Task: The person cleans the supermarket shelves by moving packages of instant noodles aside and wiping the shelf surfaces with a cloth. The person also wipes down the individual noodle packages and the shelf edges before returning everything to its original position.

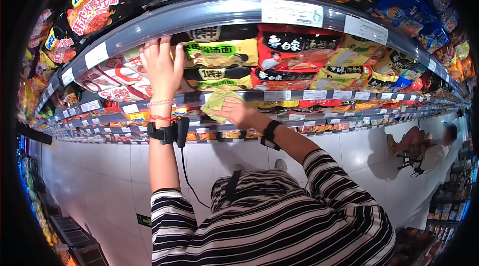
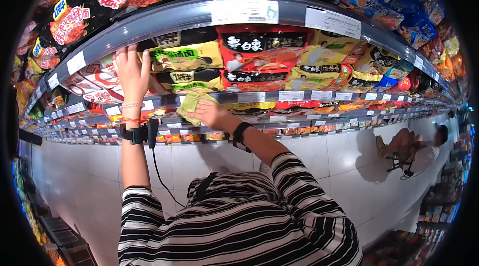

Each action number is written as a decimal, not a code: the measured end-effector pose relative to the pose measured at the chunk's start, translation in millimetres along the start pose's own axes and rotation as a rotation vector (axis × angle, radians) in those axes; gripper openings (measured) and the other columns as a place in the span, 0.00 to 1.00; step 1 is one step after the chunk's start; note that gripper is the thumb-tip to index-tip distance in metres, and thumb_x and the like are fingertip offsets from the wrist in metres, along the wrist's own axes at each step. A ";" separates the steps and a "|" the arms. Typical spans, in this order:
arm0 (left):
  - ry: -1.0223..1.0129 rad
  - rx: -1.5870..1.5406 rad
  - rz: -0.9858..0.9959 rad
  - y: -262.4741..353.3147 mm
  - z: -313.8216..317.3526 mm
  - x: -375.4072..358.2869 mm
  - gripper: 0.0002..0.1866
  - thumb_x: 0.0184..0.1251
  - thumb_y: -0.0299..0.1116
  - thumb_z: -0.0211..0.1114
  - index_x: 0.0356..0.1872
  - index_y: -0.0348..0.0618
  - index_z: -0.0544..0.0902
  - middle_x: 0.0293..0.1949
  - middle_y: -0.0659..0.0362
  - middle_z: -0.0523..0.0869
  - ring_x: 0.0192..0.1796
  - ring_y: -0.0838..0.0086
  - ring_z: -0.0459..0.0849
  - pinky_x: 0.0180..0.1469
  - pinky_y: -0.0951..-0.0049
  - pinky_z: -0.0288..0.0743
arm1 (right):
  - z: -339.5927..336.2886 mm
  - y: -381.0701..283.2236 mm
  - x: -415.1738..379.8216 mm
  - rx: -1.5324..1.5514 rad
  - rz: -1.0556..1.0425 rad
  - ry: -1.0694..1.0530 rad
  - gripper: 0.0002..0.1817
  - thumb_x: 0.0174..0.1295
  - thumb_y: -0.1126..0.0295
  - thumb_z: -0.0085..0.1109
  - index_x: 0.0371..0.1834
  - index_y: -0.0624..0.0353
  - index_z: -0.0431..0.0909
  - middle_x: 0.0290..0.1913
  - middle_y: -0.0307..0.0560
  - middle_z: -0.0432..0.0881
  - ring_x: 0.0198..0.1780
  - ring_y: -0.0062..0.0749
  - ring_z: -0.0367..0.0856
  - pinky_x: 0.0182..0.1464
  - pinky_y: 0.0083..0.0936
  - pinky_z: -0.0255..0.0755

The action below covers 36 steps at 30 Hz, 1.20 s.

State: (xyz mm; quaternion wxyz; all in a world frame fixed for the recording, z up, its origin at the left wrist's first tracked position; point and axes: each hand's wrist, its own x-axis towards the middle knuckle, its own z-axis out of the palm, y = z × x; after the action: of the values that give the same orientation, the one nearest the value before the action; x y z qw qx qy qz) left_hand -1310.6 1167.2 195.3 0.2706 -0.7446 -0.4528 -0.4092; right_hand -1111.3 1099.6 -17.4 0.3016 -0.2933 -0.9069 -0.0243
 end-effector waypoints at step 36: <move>-0.047 -0.232 -0.013 -32.3 9.3 19.5 0.11 0.64 0.37 0.58 0.34 0.42 0.85 0.31 0.49 0.86 0.37 0.55 0.83 0.49 0.57 0.71 | -152.9 0.9 169.1 -0.684 0.530 0.310 0.09 0.52 0.63 0.56 0.33 0.49 0.83 0.32 0.41 0.85 0.34 0.36 0.82 0.39 0.40 0.73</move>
State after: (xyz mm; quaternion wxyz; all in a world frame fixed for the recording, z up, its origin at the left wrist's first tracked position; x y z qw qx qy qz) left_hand -1331.1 1197.6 208.2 0.1690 -0.7775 -0.4133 -0.4429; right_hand -1138.6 1154.1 202.2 0.3152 -0.5907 -0.6847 -0.2880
